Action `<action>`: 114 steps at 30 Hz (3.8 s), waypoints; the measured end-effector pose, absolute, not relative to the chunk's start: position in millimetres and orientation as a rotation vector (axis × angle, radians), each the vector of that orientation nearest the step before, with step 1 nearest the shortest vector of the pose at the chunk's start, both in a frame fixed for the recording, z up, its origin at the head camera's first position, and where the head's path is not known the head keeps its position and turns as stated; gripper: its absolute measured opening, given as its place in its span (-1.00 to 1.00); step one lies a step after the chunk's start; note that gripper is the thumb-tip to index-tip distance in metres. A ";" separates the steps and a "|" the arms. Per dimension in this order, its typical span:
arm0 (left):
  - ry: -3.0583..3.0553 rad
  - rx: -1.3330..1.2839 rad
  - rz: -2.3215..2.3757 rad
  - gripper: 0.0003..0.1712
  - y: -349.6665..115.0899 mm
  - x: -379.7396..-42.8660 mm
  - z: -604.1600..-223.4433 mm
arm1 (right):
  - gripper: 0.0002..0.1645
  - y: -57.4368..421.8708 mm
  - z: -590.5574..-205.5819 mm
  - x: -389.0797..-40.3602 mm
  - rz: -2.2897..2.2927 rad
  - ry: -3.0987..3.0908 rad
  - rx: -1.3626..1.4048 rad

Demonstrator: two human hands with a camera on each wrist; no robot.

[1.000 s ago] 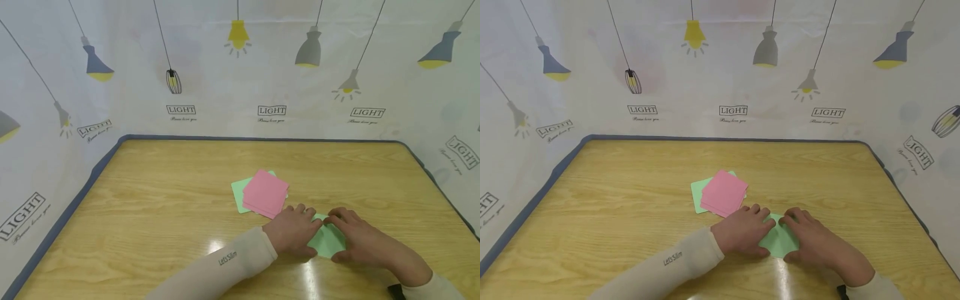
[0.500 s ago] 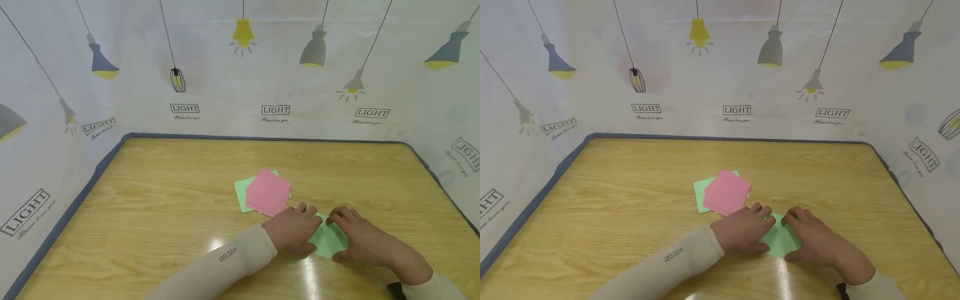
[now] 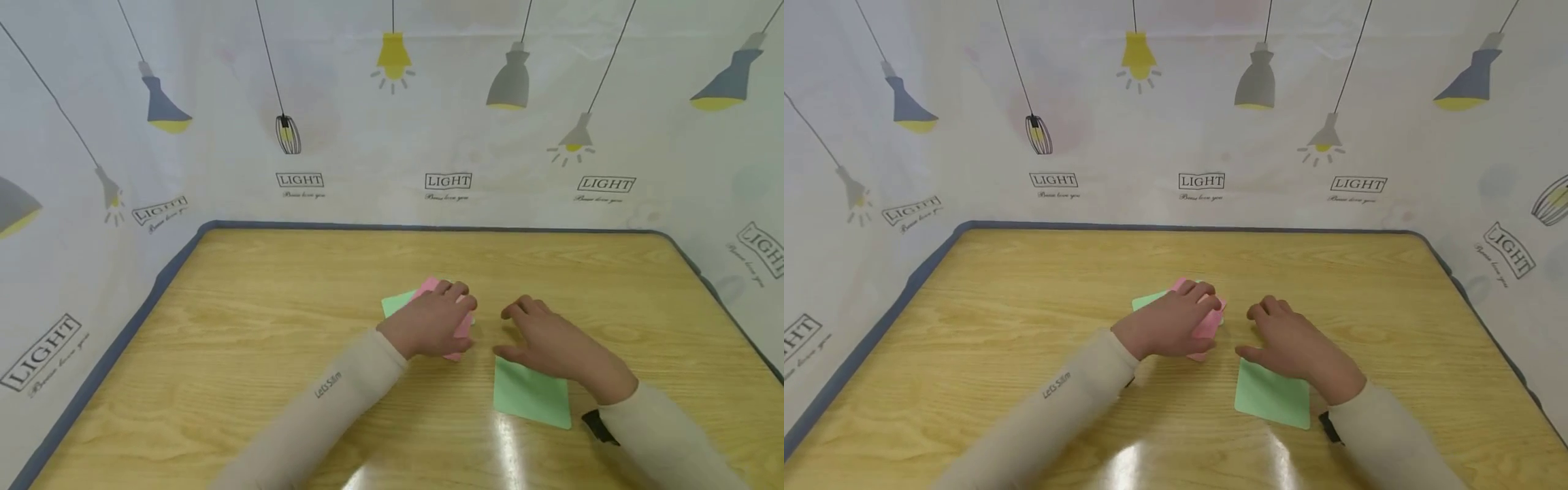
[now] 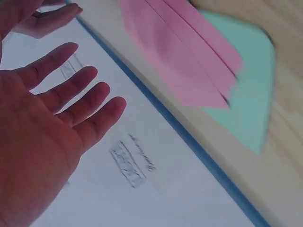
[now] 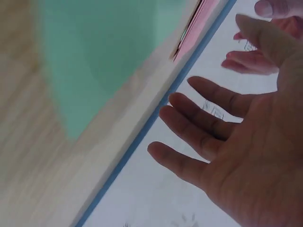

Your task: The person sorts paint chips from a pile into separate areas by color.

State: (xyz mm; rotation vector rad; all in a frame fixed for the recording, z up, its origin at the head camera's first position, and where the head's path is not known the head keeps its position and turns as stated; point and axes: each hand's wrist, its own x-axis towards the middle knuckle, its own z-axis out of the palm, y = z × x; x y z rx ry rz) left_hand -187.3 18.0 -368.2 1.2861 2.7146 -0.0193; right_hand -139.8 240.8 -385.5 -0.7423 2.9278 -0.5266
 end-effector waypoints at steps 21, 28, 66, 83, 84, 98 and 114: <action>2.598 1.014 0.281 -0.20 -17.6 -240.8 -395.2 | -0.10 173.2 -401.1 -193.7 -0.382 2.911 -0.664; 2.582 1.016 0.291 -0.05 -26.1 -244.1 -396.5 | -0.05 165.5 -400.7 -193.3 -0.342 2.874 -0.655; 2.647 1.101 0.449 -0.06 -39.9 -229.3 -389.9 | -0.12 165.6 -382.8 -186.3 -0.465 2.854 -0.864; 2.780 0.930 0.421 -0.07 -114.6 -163.3 -371.0 | -0.13 107.0 -376.2 -156.8 -0.453 2.741 -1.190; 2.785 0.925 0.425 -0.07 -118.0 -160.6 -371.8 | -0.13 103.9 -376.8 -155.6 -0.437 2.731 -1.192; 2.822 0.760 0.411 -0.07 -165.4 -129.6 -387.1 | -0.31 52.5 -399.7 -136.1 -0.309 2.634 -1.295; 2.822 0.732 0.421 -0.05 -173.5 -121.1 -397.6 | -0.39 35.8 -401.1 -131.4 -0.190 2.644 -1.404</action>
